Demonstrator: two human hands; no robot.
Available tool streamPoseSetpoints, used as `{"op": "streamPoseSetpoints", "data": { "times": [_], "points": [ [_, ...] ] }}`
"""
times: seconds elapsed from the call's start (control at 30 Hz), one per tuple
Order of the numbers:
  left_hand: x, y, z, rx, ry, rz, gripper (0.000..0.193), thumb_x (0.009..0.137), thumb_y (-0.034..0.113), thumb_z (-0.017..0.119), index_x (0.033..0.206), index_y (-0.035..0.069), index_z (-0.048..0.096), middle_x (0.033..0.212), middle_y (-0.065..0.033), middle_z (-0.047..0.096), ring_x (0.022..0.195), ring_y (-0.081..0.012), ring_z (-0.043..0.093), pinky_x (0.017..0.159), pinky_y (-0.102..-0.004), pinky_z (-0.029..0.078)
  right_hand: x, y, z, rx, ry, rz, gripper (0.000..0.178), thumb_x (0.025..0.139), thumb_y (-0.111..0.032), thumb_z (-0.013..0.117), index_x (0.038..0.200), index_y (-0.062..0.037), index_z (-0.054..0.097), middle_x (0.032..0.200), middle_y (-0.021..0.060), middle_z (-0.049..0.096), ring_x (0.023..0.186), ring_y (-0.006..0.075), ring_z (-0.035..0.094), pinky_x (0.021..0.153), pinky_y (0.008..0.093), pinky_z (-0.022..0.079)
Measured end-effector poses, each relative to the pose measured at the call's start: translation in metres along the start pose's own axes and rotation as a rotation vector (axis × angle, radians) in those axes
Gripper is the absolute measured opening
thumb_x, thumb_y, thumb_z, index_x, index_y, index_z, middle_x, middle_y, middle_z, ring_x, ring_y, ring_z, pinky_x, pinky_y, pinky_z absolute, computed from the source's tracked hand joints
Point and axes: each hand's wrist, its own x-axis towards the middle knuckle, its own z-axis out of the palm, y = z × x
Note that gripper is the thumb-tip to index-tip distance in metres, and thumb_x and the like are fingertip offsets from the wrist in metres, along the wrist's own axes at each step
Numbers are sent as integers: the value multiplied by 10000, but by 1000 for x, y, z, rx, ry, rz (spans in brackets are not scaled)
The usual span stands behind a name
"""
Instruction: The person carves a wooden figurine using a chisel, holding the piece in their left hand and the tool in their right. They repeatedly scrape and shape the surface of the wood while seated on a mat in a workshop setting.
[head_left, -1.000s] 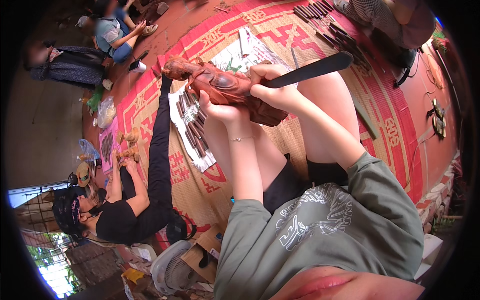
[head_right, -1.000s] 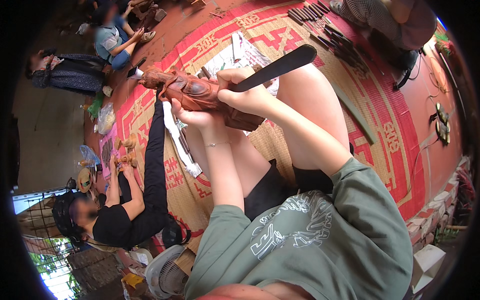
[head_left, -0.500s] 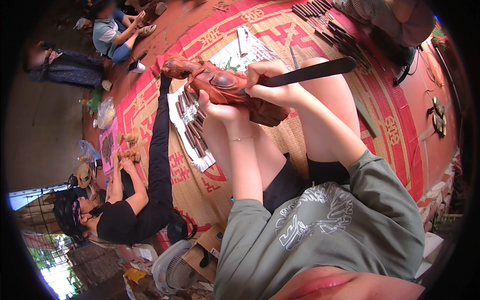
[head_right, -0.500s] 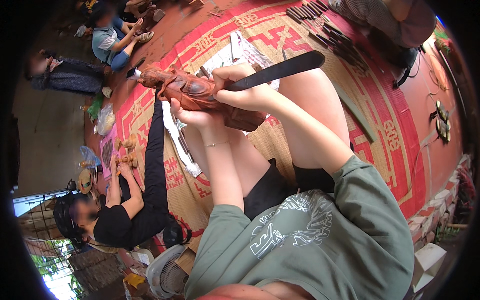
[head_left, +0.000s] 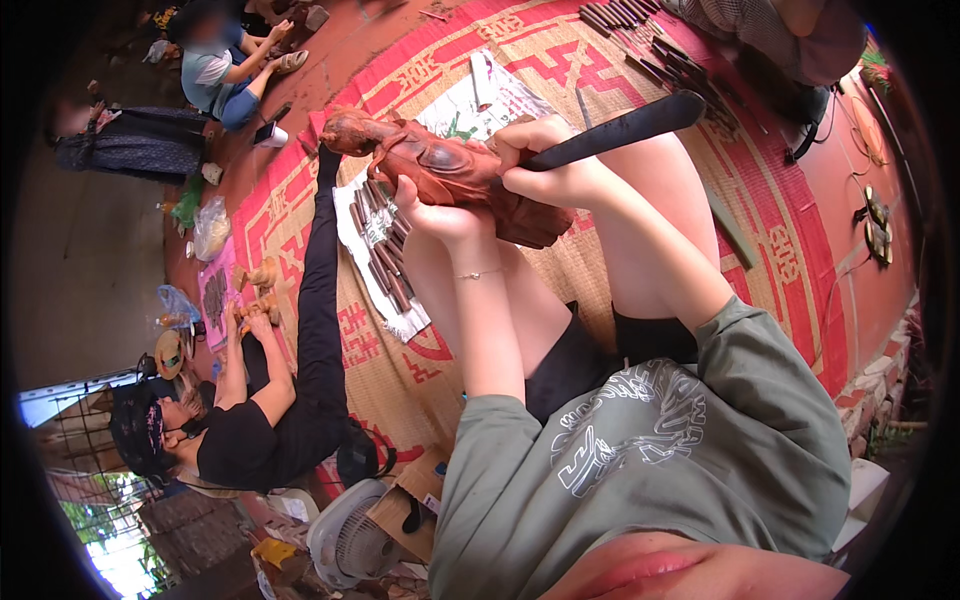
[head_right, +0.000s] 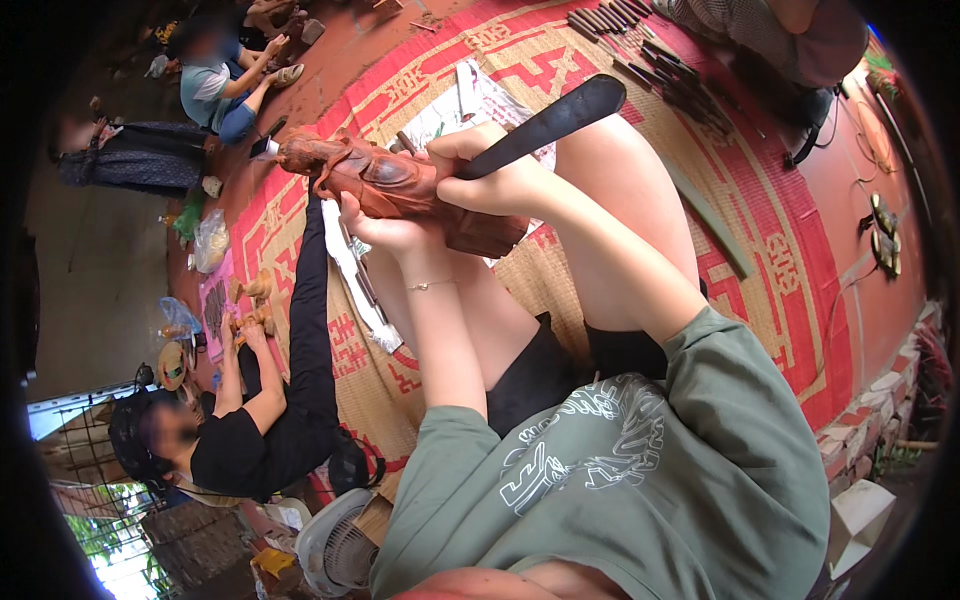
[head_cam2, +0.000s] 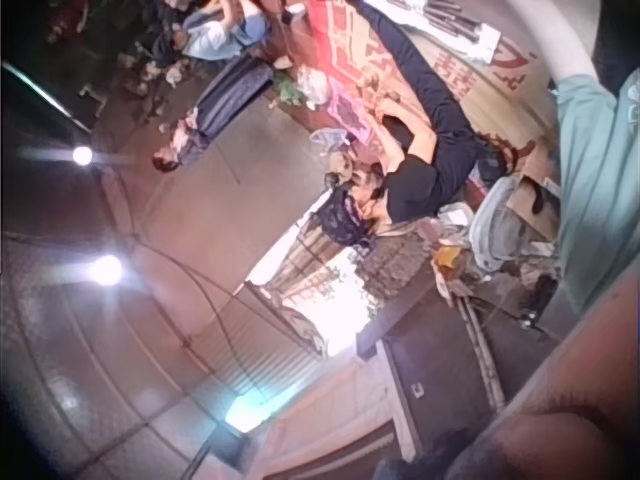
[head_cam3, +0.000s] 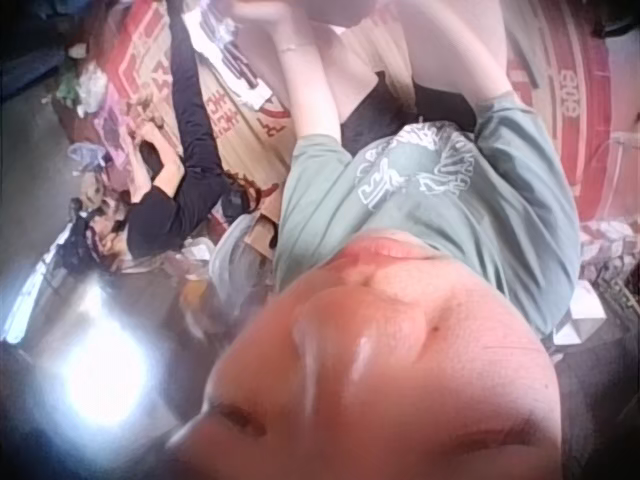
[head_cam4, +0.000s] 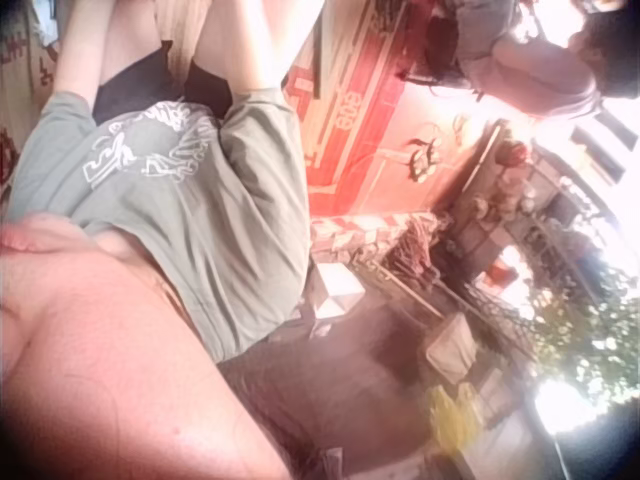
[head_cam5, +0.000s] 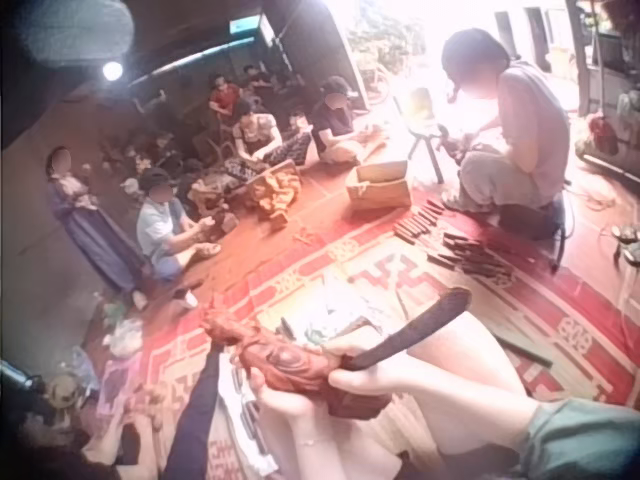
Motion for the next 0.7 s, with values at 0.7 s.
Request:
{"op": "streamPoseSetpoints", "data": {
  "times": [0.7],
  "points": [
    [17,0,-18,-117,-10,27,752,722,652,441,1086,-4,489,894,-177,558,821,-317,567,764,-428,476,3,-1,24,231,156,-31,117,684,-78,571,658,16,506,608,51,525,593,90,488,568,242,407]
  ]
}}
